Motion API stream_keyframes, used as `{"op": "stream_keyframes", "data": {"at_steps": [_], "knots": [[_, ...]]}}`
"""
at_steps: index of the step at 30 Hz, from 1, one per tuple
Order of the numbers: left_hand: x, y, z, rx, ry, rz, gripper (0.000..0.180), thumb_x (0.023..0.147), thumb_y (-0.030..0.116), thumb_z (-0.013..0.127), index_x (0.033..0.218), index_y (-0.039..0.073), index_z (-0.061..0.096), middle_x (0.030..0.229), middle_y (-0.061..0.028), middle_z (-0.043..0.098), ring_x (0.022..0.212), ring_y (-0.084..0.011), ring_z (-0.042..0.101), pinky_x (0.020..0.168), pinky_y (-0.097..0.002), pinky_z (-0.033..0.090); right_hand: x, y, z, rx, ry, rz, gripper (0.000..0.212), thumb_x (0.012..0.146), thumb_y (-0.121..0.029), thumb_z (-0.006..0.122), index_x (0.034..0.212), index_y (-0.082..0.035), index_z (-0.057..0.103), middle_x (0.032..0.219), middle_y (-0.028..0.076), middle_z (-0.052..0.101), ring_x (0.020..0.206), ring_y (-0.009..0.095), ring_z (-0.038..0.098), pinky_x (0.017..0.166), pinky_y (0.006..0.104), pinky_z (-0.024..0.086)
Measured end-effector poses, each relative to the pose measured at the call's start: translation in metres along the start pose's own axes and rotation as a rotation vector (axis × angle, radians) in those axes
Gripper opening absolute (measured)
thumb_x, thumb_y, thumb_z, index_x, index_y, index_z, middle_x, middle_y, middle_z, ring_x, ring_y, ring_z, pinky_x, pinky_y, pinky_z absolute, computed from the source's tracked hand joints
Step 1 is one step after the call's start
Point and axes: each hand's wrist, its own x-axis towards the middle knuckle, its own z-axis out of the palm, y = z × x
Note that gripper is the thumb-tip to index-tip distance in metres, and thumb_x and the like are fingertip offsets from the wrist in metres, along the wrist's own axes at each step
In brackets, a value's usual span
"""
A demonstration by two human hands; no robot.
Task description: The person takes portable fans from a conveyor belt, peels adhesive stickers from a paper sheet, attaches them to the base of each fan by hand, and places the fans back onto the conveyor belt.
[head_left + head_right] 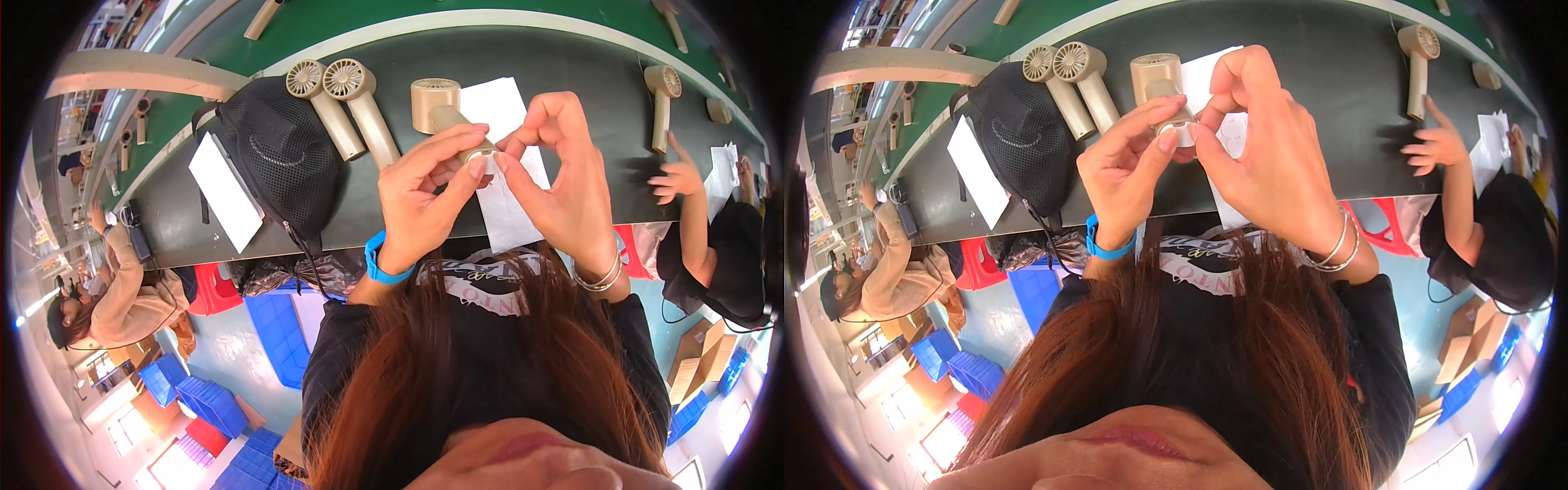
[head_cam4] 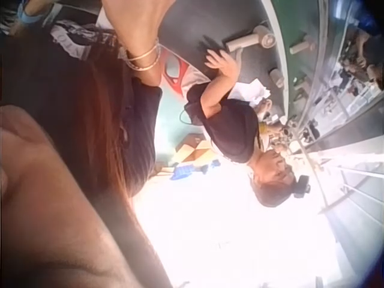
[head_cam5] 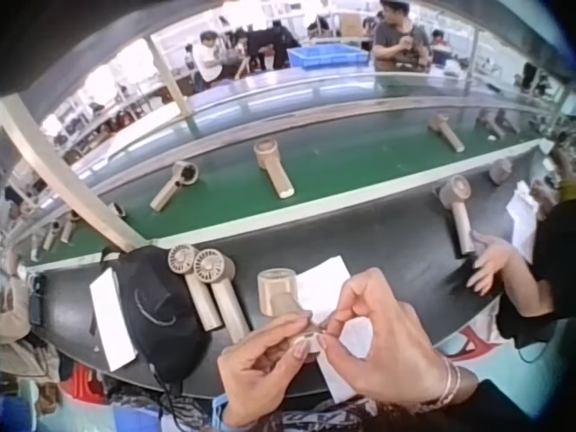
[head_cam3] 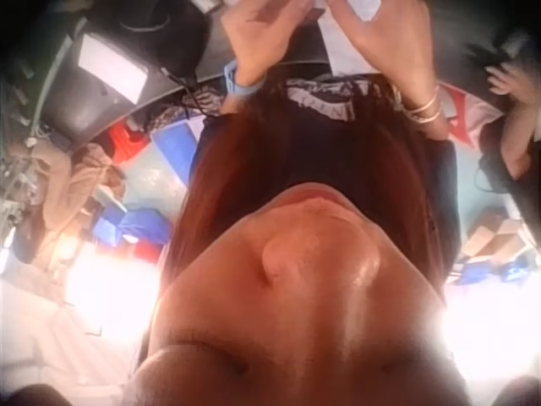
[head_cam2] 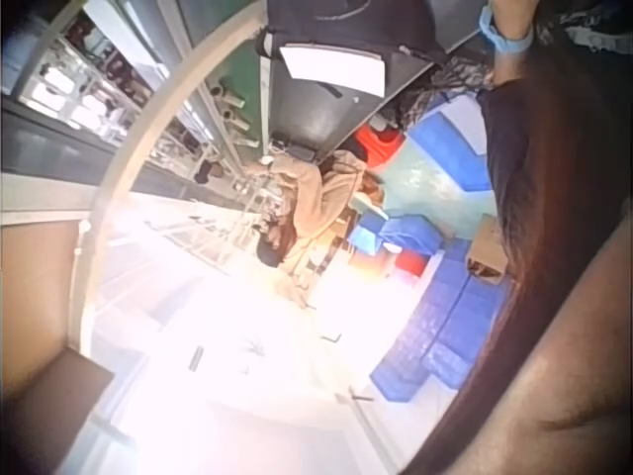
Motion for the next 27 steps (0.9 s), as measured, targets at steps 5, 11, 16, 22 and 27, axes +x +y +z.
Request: {"op": "stream_keyframes", "data": {"at_steps": [5,11,16,22,27], "knots": [[0.003,0.009,-0.013,-0.007,0.034,-0.025,0.025,0.086,-0.006,0.059,0.111,-0.006,0.060,0.115,-0.0155,0.061,0.084,-0.0140,0.064,0.072,-0.0270,0.058,0.010,0.009,-0.005,-0.202,-0.061,0.028,0.037,0.077,-0.009,0.068,0.106,-0.006,0.046,0.081,0.009,0.062,0.082,0.029,0.061,0.078,0.0362,0.046],[0.007,0.014,-0.027,-0.085,-0.020,-0.085,0.018,0.086,-0.003,0.060,0.104,-0.004,0.060,0.111,-0.0133,0.063,0.069,-0.0081,0.060,0.062,-0.0206,0.053,0.025,0.043,0.033,-0.160,-0.207,-0.373,0.044,0.076,0.000,0.062,0.119,-0.007,0.053,0.121,0.010,0.054,0.105,0.027,0.057,0.084,0.0365,0.046],[0.006,0.014,-0.033,-0.067,0.026,-0.099,0.022,0.078,-0.006,0.068,0.099,-0.002,0.061,0.105,-0.0089,0.065,0.062,-0.0007,0.051,0.053,-0.0147,0.042,0.028,0.039,0.047,-0.292,-0.280,-0.318,0.042,0.076,0.003,0.057,0.117,-0.008,0.054,0.121,0.008,0.055,0.106,0.031,0.054,0.086,0.0386,0.044],[0.010,0.011,-0.043,-0.089,-0.036,-0.093,0.028,0.072,-0.008,0.073,0.096,0.000,0.061,0.103,-0.0050,0.065,0.059,0.0030,0.044,0.050,-0.0129,0.035,0.033,0.033,0.051,-0.315,-0.283,-0.347,0.038,0.074,0.006,0.057,0.109,-0.006,0.055,0.109,0.005,0.057,0.079,0.028,0.054,0.068,0.0349,0.038],[0.020,0.016,-0.046,-0.170,-0.104,-0.150,0.035,0.071,-0.014,0.069,0.102,-0.002,0.058,0.112,-0.0131,0.060,0.095,-0.0144,0.061,0.081,-0.0250,0.051,0.044,0.041,0.050,-0.217,-0.244,-0.373,0.040,0.074,0.007,0.055,0.111,-0.007,0.054,0.113,0.006,0.055,0.086,0.027,0.056,0.070,0.0333,0.038]]}}
